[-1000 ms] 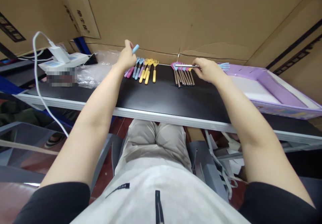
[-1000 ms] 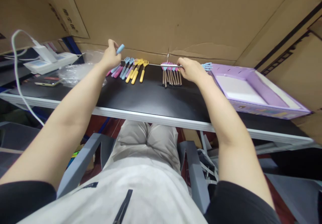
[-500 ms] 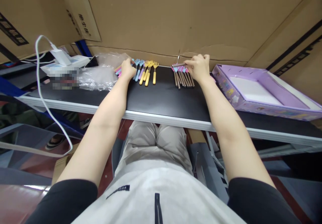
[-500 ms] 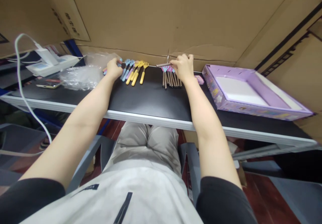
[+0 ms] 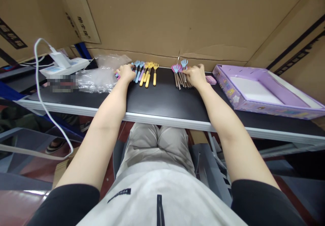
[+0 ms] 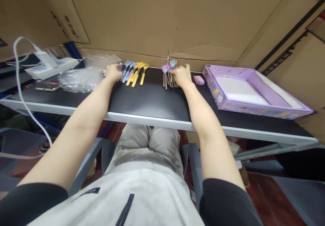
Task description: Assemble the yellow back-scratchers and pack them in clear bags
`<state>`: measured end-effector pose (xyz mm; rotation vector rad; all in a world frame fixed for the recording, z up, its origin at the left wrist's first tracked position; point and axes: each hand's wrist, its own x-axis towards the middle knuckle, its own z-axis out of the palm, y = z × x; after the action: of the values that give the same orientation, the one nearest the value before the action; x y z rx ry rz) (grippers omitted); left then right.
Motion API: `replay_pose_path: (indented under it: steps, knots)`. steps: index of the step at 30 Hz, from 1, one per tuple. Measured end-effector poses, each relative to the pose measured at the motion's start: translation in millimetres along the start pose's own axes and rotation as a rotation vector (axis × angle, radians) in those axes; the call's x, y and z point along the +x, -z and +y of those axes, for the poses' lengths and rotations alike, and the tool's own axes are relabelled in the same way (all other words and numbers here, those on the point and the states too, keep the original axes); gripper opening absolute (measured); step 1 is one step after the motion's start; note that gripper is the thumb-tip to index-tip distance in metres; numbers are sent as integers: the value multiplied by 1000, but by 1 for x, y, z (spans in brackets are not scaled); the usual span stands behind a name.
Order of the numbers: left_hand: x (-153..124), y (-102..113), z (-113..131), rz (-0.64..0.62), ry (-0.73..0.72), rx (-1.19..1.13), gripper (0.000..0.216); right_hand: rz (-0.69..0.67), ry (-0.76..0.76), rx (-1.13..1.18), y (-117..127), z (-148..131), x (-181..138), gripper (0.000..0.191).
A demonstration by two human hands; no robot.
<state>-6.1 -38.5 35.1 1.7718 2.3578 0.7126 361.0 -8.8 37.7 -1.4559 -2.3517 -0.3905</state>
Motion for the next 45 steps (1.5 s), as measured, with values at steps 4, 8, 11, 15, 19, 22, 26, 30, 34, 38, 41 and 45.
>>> replay_pose_path:
  steps: [4, 8, 11, 15, 19, 22, 26, 30, 34, 38, 41, 45]
  knots:
    - [-3, -4, 4, -2, 28, -27, 90, 6, 39, -74, -8, -11, 8, 53]
    - [-4, -8, 4, -20, 0, -67, 94, 22, 58, -86, -16, -10, 13, 50]
    - [-4, -10, 4, -12, -4, -55, 85, -25, 11, -90, -16, -9, 10, 54]
    - [-2, -13, 2, -7, -9, -26, 74, -114, -73, -85, -10, -15, 5, 56]
    - [4, -17, -3, 10, -33, -35, 75, -144, -102, -65, -5, -22, 3, 56]
    - [6, -19, -6, 25, -42, -44, 78, -151, -125, -55, -3, -25, 2, 57]
    - [0, -16, -3, 17, -42, -9, 76, -166, -159, -43, 0, -30, 1, 58]
    - [-8, -10, 1, 7, -7, 39, 73, -185, -200, 3, 4, -36, 0, 63]
    - [-9, -8, 2, -49, 32, 39, 72, -227, -212, 29, 12, -43, -2, 67]
    - [-7, -8, 1, -75, 26, 51, 74, -262, -225, 32, 19, -51, -4, 66]
    - [-6, -8, 1, -76, 28, 62, 75, -296, -227, 52, 18, -56, -5, 65]
    - [-6, -8, 2, -78, 38, 70, 76, -335, -227, 90, 14, -59, -6, 68]
